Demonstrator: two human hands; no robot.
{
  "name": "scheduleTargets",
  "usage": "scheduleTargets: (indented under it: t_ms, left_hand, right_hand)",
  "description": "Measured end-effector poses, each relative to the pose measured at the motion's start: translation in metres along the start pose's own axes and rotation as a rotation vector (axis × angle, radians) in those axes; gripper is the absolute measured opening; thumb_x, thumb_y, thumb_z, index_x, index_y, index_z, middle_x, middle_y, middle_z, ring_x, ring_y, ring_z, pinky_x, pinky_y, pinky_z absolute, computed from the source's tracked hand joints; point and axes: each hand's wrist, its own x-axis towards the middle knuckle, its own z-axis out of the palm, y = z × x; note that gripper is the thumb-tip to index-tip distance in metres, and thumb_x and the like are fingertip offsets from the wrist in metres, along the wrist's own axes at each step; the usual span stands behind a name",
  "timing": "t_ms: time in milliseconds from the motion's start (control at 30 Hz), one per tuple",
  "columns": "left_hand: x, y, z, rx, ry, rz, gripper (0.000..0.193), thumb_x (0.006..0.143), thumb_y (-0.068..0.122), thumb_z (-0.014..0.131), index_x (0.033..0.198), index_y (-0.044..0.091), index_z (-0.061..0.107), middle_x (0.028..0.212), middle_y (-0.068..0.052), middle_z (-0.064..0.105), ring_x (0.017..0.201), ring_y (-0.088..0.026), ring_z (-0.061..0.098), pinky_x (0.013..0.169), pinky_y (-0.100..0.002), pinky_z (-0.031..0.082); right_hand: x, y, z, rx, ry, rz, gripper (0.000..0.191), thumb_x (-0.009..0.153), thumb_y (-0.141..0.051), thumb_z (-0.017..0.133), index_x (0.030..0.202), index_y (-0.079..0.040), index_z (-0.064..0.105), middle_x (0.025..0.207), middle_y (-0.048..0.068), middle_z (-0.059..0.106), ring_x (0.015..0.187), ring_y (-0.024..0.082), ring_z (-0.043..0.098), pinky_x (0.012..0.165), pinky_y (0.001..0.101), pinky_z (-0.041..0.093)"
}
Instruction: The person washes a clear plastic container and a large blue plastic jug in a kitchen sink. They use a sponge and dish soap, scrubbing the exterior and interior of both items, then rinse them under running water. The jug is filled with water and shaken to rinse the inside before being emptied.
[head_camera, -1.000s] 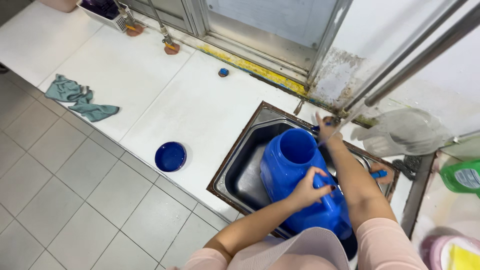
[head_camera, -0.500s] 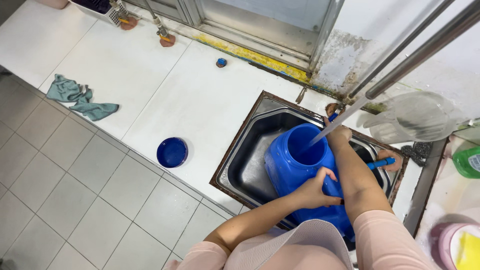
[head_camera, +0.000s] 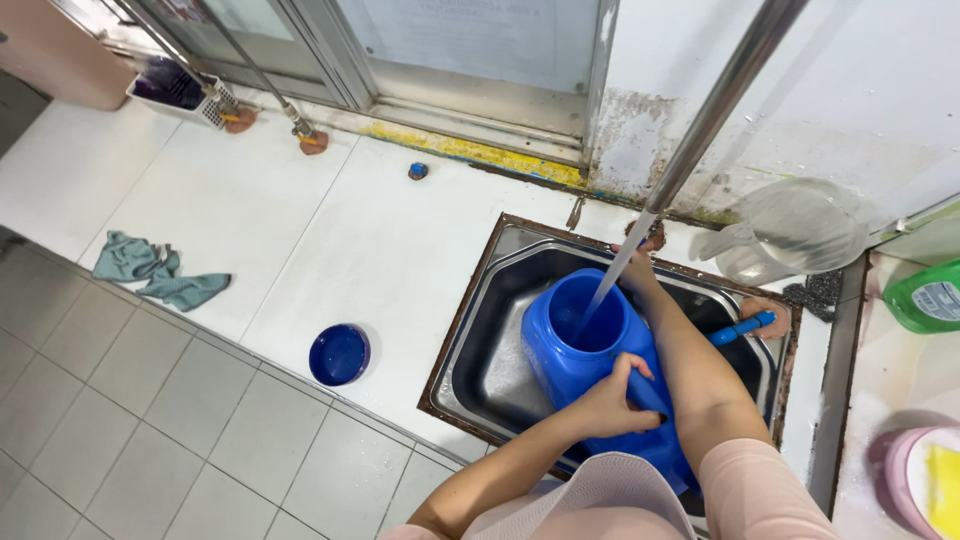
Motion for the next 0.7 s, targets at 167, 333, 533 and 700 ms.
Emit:
scheduleTargets:
  t_ms: [167, 333, 533, 700]
  left_hand:
    - [-0.005, -0.005, 0.001, -0.085, -0.046, -0.077, 0.064, 0.087, 0.012, 0.074, 0.134, 0.012, 0.031, 0.093, -0.013, 0.068, 0.079, -0.018, 0.071, 0.070, -0.031, 0.060]
    - [-0.003, -0.013, 0.005, -0.136, -0.043, -0.027, 0.060, 0.091, 0.008, 0.074, 0.133, 0.011, 0.031, 0.097, -0.010, 0.065, 0.083, -0.017, 0.070, 0.071, -0.032, 0.061]
    - [0.003, -0.029, -0.001, -0.101, -0.041, -0.114, 0.059, 0.092, 0.010, 0.074, 0.132, 0.013, 0.031, 0.093, -0.015, 0.064, 0.078, -0.016, 0.069, 0.067, -0.028, 0.058]
    - [0.018, -0.044, -0.004, -0.214, 0.023, 0.035, 0.053, 0.092, 0.002, 0.072, 0.128, 0.014, 0.035, 0.102, -0.011, 0.066, 0.086, -0.014, 0.068, 0.073, -0.027, 0.059]
  right_hand:
    - [-0.013, -0.007, -0.003, 0.219, -0.056, 0.197, 0.044, 0.096, -0.018, 0.057, 0.139, -0.026, 0.063, 0.118, 0.005, 0.062, 0.110, 0.021, 0.056, 0.089, 0.0414, 0.048]
    - [-0.011, -0.008, -0.007, 0.437, -0.107, 0.215, 0.046, 0.092, -0.009, 0.054, 0.134, -0.025, 0.061, 0.119, 0.002, 0.065, 0.117, 0.016, 0.058, 0.088, 0.0424, 0.048]
    - [-0.010, -0.024, -0.015, 0.856, -0.117, 0.307, 0.046, 0.085, -0.005, 0.052, 0.126, -0.026, 0.060, 0.120, 0.000, 0.063, 0.111, 0.019, 0.063, 0.085, 0.0401, 0.052]
    - [0.007, -0.039, -0.019, 1.444, -0.281, 0.146, 0.021, 0.086, -0.003, 0.057, 0.101, -0.008, 0.042, 0.114, 0.026, 0.060, 0.097, 0.031, 0.066, 0.080, 0.0443, 0.059]
